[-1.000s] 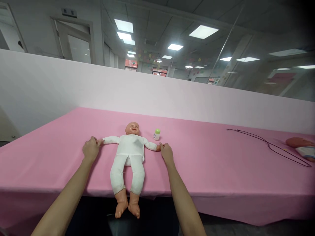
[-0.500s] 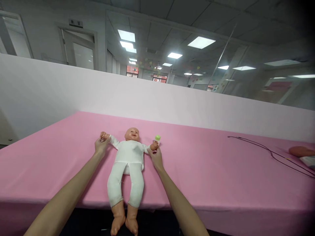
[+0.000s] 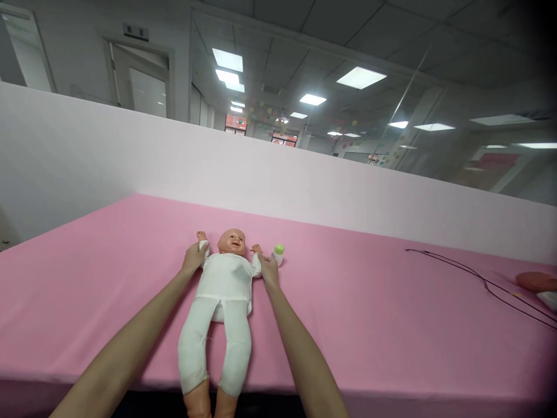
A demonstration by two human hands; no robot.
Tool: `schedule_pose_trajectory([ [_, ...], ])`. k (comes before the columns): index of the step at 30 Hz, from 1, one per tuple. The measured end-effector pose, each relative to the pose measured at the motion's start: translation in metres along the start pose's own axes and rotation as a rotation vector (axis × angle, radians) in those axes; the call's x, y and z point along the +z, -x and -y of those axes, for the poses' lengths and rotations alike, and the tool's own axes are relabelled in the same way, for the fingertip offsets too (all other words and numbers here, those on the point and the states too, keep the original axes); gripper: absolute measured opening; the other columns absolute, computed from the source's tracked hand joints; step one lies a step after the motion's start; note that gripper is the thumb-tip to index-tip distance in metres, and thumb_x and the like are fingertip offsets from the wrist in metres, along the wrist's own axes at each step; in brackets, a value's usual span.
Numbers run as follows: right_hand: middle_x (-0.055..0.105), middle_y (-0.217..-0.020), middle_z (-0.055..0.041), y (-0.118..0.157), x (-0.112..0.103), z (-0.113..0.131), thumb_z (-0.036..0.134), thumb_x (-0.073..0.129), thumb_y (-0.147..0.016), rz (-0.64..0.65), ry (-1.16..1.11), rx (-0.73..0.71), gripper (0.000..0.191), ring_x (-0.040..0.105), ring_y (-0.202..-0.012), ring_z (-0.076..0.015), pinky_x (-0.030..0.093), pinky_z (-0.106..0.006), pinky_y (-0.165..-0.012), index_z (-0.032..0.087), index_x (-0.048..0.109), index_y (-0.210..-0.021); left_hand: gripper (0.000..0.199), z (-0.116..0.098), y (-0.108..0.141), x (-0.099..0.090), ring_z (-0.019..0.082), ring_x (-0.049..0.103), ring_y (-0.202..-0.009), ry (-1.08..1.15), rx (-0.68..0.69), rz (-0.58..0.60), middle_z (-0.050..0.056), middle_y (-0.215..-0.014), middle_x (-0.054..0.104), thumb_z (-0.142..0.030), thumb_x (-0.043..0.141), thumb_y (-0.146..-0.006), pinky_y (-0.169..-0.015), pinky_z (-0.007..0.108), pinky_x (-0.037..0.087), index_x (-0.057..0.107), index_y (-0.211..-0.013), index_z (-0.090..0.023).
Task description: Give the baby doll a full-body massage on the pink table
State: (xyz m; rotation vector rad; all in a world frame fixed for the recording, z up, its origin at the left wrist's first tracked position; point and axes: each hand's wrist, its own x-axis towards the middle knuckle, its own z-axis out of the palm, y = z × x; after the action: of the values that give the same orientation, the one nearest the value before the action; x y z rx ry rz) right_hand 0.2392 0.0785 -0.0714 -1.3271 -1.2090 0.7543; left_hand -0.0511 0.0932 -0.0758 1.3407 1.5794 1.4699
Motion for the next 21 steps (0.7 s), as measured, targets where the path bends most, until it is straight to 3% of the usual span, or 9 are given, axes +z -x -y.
schedule_pose_trajectory([
  [2, 0.064, -0.058, -0.0019, 0.0, -0.004, 0.0, 0.059, 0.074, -0.077, 0.019, -0.045, 0.033, 0.041, 0.063, -0.06, -0.0215, 0.048, -0.031, -0.055, 0.022, 0.062, -0.062, 0.046, -0.001, -0.002, -0.005, 0.021, 0.055, -0.059, 0.08, -0.03, 0.065, 0.004, -0.06, 0.06, -0.064, 0.069, -0.075, -0.056, 0.03, 0.037, 0.058, -0.064, -0.021],
  [4, 0.074, -0.075, -0.0057, 0.003, -0.012, 0.007, 0.057, 0.079, -0.073, 0.092, -0.145, 0.046, 0.04, 0.069, -0.072, -0.0235, 0.055, -0.034, -0.065, 0.018, 0.071, -0.078, 0.048, -0.005, -0.002, -0.014, 0.022, 0.061, -0.066, 0.193, -0.027, 0.14, 0.006, -0.07, 0.067, -0.063, 0.078, -0.066, -0.061, 0.031, 0.044, 0.066, -0.075, -0.018],
  [8, 0.078, -0.114, -0.01, 0.01, -0.042, 0.024, 0.044, 0.089, -0.068, 0.4, -0.326, -0.016, 0.057, 0.072, -0.101, -0.0267, 0.058, -0.041, -0.091, 0.019, 0.075, -0.118, 0.055, -0.016, 0.004, -0.046, 0.027, 0.068, -0.083, 0.332, 0.047, 0.346, 0.011, -0.093, 0.075, -0.045, 0.094, -0.054, -0.076, 0.037, 0.054, 0.076, -0.095, -0.014],
  [11, 0.075, -0.125, -0.0096, 0.012, -0.063, 0.029, 0.039, 0.089, -0.069, 0.57, -0.262, -0.033, 0.053, 0.068, -0.114, -0.0291, 0.055, -0.046, -0.101, 0.022, 0.078, -0.118, 0.05, -0.021, 0.012, -0.074, 0.033, 0.068, -0.103, 0.241, 0.129, 0.588, 0.016, -0.116, 0.073, -0.039, 0.094, -0.06, -0.087, 0.044, 0.056, 0.083, -0.103, -0.016],
  [14, 0.073, -0.126, -0.0107, 0.012, -0.073, 0.026, 0.034, 0.092, -0.062, 0.709, -0.122, -0.033, 0.044, 0.067, -0.116, -0.0309, 0.054, -0.046, -0.101, 0.022, 0.084, -0.103, 0.036, -0.018, 0.018, -0.089, 0.035, 0.061, -0.121, 0.074, 0.266, 0.747, 0.017, -0.131, 0.065, -0.038, 0.093, -0.063, -0.102, 0.046, 0.051, 0.087, -0.094, -0.021],
  [18, 0.069, -0.131, -0.0104, 0.011, -0.073, 0.024, 0.027, 0.09, -0.062, 0.878, -0.005, -0.067, 0.038, 0.064, -0.12, -0.0322, 0.055, -0.042, -0.097, 0.023, 0.086, -0.099, 0.026, -0.009, 0.019, -0.088, 0.03, 0.058, -0.12, -0.049, 0.348, 0.791, 0.014, -0.122, 0.065, -0.039, 0.092, -0.065, -0.107, 0.043, 0.047, 0.087, -0.087, -0.024],
  [21, 0.071, -0.131, -0.0099, 0.014, -0.064, 0.027, 0.029, 0.088, -0.068, 0.761, -0.011, -0.097, 0.041, 0.065, -0.115, -0.0302, 0.055, -0.041, -0.093, 0.025, 0.083, -0.108, 0.04, -0.01, 0.019, -0.076, 0.028, 0.064, -0.108, 0.116, 0.289, 0.675, 0.015, -0.12, 0.068, -0.044, 0.091, -0.069, -0.095, 0.04, 0.053, 0.084, -0.101, -0.021],
])
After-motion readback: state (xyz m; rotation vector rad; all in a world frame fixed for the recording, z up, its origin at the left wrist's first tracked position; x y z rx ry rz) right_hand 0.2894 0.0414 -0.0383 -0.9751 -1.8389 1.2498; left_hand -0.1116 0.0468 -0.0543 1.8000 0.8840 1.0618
